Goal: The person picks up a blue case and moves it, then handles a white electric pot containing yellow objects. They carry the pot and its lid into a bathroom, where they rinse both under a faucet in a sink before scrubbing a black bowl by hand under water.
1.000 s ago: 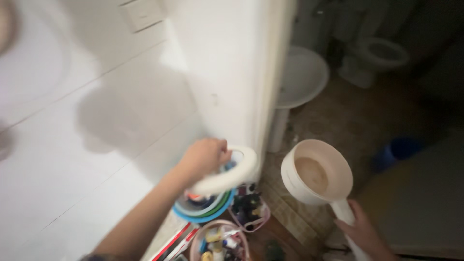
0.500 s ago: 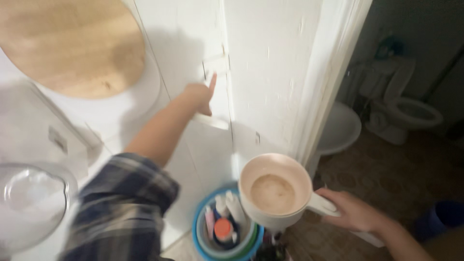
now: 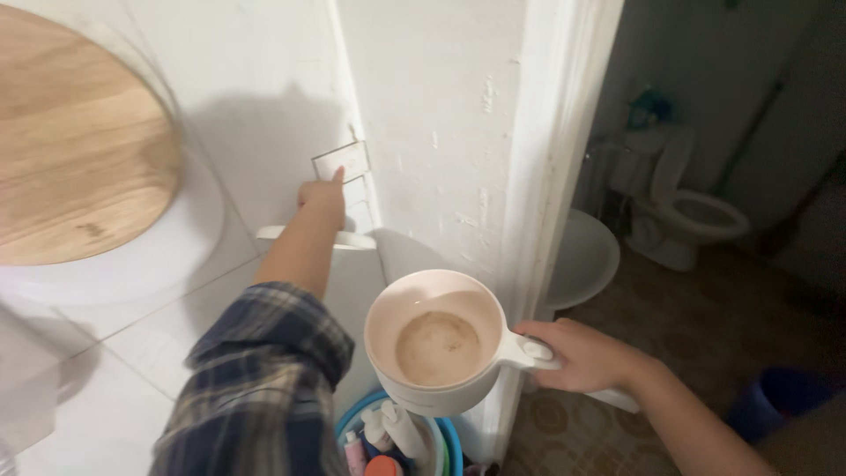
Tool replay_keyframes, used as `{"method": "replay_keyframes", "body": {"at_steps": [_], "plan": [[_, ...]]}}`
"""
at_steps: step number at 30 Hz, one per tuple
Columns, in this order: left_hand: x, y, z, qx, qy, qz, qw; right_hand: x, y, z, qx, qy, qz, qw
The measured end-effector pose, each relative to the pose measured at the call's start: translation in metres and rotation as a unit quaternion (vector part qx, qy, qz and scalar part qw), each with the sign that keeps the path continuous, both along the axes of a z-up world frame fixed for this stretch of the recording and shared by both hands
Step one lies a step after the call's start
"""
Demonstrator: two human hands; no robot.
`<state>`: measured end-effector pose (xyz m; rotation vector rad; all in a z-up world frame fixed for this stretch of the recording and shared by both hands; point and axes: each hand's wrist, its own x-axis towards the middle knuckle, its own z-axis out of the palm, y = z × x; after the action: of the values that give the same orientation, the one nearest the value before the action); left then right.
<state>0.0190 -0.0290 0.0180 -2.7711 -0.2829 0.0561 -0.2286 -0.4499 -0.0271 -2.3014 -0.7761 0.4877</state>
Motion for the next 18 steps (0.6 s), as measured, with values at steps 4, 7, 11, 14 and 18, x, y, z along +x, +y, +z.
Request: {"method": "replay_keyframes", "body": {"at_steps": [4, 7, 11, 14, 18], "plan": [[-0.013, -0.001, -0.009, 0.005, 0.025, 0.020, 0.999, -0.004, -0.007, 0.005, -0.089, -0.058, -0.034, 0.994], [-0.014, -0.005, -0.020, 0.004, 0.011, 0.012, 1.000, -0.007, -0.014, 0.009, -0.100, -0.052, -0.049, 0.992], [-0.037, -0.013, -0.048, 0.006, -0.018, -0.103, 0.995, -0.022, -0.032, 0.004, -0.094, 0.000, -0.093, 0.991], [-0.082, -0.027, -0.076, -0.043, 0.014, -0.139, 0.989, -0.041, -0.056, -0.016, -0.052, -0.013, -0.088, 0.995], [-0.156, -0.056, -0.130, -0.159, 0.022, -0.169, 0.972, -0.076, -0.102, -0.048, -0.039, 0.018, -0.153, 0.987]]}}
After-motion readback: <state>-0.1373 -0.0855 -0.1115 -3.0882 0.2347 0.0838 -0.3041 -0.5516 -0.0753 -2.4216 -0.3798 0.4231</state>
